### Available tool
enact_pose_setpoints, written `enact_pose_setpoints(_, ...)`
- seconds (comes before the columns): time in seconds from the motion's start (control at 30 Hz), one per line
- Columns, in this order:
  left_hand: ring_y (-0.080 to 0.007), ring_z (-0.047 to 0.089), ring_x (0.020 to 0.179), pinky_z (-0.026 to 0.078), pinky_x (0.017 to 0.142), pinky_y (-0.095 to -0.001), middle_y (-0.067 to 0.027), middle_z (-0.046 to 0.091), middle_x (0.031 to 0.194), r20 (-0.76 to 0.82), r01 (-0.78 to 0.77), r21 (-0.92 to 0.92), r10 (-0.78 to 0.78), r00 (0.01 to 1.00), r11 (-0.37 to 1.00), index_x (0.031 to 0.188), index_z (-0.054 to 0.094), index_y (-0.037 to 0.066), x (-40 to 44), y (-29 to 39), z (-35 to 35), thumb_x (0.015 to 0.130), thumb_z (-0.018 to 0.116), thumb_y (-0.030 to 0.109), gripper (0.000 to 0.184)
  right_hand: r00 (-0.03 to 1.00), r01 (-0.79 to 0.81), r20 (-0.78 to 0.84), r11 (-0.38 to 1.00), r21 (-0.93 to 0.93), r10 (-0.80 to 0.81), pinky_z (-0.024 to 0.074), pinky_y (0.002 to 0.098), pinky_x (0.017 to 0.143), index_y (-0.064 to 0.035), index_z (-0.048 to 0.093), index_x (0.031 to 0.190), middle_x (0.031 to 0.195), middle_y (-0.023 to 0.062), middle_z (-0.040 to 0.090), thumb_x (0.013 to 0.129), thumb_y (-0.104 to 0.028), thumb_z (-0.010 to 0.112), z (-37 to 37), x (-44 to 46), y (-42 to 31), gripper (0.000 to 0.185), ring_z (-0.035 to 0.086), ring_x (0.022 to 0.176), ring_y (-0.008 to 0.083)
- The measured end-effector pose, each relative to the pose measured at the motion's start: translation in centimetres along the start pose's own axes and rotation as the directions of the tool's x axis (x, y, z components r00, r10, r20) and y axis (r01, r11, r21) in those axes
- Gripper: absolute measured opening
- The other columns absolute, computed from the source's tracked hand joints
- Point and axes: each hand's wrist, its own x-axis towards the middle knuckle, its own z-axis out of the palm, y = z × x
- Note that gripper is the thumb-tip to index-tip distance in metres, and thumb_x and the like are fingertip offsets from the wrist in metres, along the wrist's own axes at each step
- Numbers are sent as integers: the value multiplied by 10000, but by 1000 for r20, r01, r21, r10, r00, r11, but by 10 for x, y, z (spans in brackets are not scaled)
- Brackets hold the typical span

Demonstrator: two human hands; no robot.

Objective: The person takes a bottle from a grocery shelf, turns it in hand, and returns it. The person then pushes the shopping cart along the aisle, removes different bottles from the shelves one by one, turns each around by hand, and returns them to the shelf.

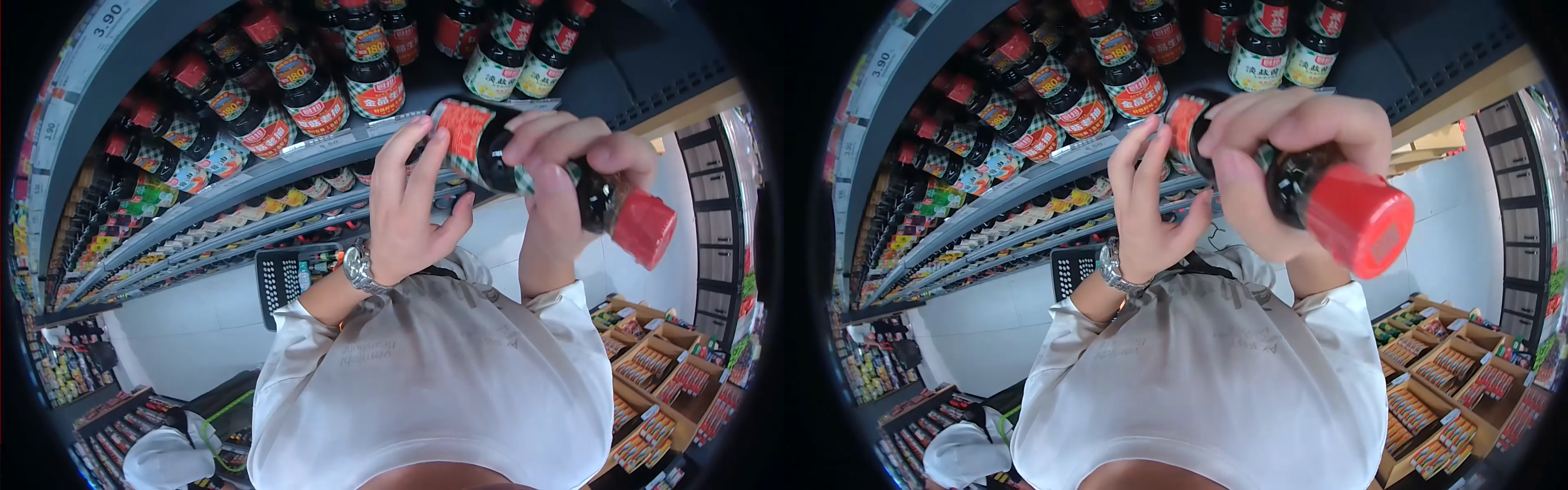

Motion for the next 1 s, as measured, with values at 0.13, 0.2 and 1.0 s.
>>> enact_pose_setpoints(0.13, -370, 424, 1186, 354, 981, -421, -231, 386, 1311, 57, 28, -12, -28, 998, 1000, 1305, 390, -37, 10, -5, 5, 659, 670, 79, 713, 992, 125, -19, 991, -41, -126, 528, 318, 630, -28, 305, 1005, 781, 162, 577, 729, 112, 577, 3, 18, 34, 411, 610, 673, 201)
enact_pose_setpoints(0.2, -378, 454, 1135, 376, 936, -433, -213, 414, 1284, 1, 9, -9, -9, 1000, 1000, 1267, 429, -33, 15, -11, 12, 634, 675, 101, 692, 983, 180, -16, 982, -59, -181, 526, 277, 610, -21, 298, 1007, 767, 150, 580, 735, 106, 587, 1, 22, 56, 417, 614, 663, 176)
enact_pose_setpoints(1.0, -315, 637, 773, 506, 689, -368, -247, 489, 1250, 28, 178, 137, -183, 983, 974, 1012, 640, 90, 17, -53, 33, 775, 559, 61, 252, 915, -403, -184, 780, -479, 360, 459, 298, 673, -11, 506, 936, 794, 78, 568, 703, -25, 686, 15, 39, 125, 294, 553, 725, 166)
